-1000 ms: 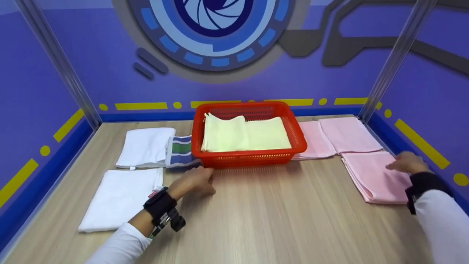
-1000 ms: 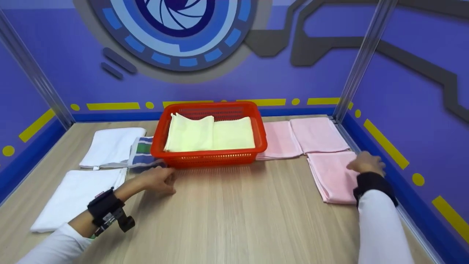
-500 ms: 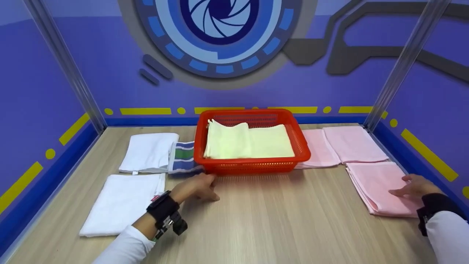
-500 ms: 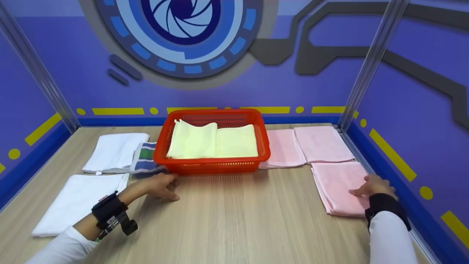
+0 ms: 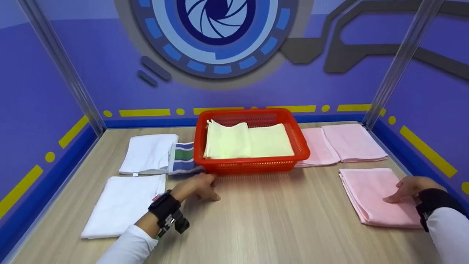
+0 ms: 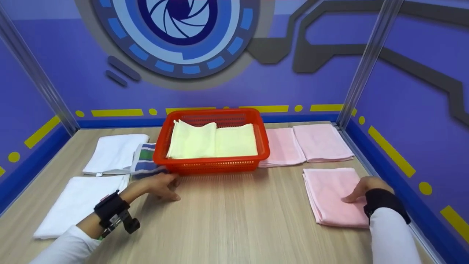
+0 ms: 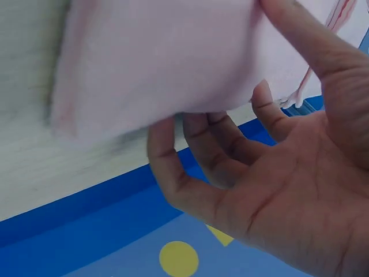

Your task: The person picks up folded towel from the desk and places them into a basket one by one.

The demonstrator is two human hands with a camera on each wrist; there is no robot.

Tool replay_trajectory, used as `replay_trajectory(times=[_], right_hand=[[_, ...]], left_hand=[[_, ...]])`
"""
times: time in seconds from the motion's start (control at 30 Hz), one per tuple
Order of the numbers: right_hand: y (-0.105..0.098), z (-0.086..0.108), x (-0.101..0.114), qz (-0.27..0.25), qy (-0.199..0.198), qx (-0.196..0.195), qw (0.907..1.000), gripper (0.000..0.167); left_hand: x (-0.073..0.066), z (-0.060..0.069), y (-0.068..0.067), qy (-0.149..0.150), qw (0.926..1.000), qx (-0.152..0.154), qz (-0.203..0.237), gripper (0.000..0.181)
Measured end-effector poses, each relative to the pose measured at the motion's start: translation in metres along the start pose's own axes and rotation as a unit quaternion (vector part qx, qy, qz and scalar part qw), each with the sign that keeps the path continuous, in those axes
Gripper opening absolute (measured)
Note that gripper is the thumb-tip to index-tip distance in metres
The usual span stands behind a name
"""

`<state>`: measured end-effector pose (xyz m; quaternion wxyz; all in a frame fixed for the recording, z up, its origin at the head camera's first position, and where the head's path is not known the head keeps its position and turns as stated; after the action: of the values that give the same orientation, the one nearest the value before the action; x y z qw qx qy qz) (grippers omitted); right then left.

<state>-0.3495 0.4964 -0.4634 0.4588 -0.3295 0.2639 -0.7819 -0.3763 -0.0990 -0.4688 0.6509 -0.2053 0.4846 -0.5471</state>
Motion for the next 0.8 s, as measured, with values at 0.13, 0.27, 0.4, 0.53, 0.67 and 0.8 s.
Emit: replay_trajectory(times=[0.13,0.27,0.4,0.53,0.67,0.8], right_hand=[[0.004,0.009,0.007,0.009,0.034,0.011,0.9993,0.107],[0.008,0.015,0.026,0.059,0.027,0.007,0.9979,0.110],[0.019,0.021,0.051,0.091,0.010,0.006,0.9958,0.123],[0.033,0.027,0.071,0.065,0.012,0.008,0.9978,0.125],[0.048,0.033,0.093,0.066,0.008,0.009,0.9977,0.113],[0.068,0.035,0.124,0.131,-0.010,0.027,0.9910,0.096]], left_hand=[[-0.002,-0.006,0.001,0.011,0.9996,0.018,0.018,0.039],[0.001,-0.010,0.003,0.017,0.9989,0.034,0.026,0.041],[0.002,-0.011,0.002,0.028,0.9986,0.041,0.020,0.040],[0.003,-0.009,0.002,0.036,0.9981,0.042,0.028,0.040],[0.003,-0.009,0.002,0.043,0.9972,0.041,0.045,0.039],[0.003,-0.010,0.004,0.050,0.9963,0.044,0.054,0.038]])
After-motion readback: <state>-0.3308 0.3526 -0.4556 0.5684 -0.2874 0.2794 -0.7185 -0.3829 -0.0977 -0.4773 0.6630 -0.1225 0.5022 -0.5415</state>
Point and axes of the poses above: each hand's wrist, its own z-axis away from the middle knuckle, its own y-axis out of the palm, x = y × z, the point moved 10 cm from there along -z, towards the middle knuckle
